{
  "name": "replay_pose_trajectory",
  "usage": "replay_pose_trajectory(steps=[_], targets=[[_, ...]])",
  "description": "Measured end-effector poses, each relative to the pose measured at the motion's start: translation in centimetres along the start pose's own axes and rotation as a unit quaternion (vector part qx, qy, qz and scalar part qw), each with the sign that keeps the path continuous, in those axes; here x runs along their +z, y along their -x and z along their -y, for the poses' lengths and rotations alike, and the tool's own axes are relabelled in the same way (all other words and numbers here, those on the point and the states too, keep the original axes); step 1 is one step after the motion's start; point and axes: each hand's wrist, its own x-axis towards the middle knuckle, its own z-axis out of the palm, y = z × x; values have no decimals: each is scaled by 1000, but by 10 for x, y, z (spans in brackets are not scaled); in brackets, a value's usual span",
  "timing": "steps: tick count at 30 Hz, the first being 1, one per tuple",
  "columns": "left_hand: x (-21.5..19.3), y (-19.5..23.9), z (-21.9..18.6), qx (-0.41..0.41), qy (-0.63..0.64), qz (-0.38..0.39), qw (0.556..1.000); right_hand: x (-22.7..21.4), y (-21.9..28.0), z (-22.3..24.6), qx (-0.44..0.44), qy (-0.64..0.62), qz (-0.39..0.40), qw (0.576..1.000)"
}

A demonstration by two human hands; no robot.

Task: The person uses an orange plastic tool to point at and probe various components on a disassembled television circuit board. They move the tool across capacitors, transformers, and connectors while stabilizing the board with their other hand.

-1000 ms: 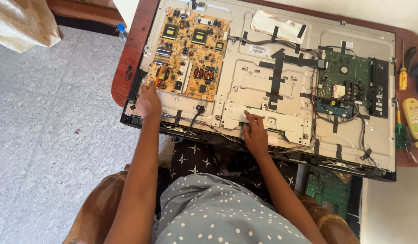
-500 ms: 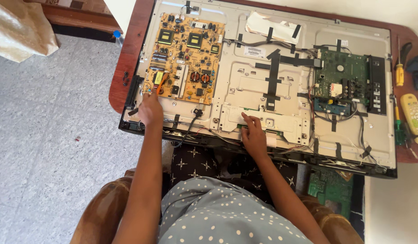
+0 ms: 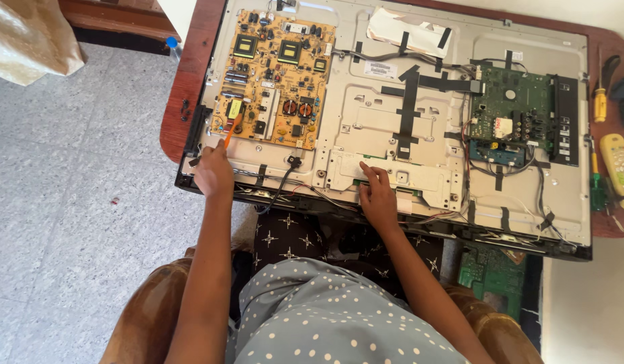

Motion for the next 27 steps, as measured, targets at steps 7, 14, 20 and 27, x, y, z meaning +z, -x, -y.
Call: replay_pose_trajectory(steps=[7,14,20,27], targets=[[-2,28,14,-3,29,6,1000,0,-2,2,4,-1,7,1000],[13,5,-1,14,17,-2,1000,-2,-2,5,1,-9,0,1000],[18,36,9,8,27,48,998,-1,-1,3,5,-3,2,1000],[18,7,-10,42,-1,7,999,-1,-2,2,-1,-2,-2,1000]])
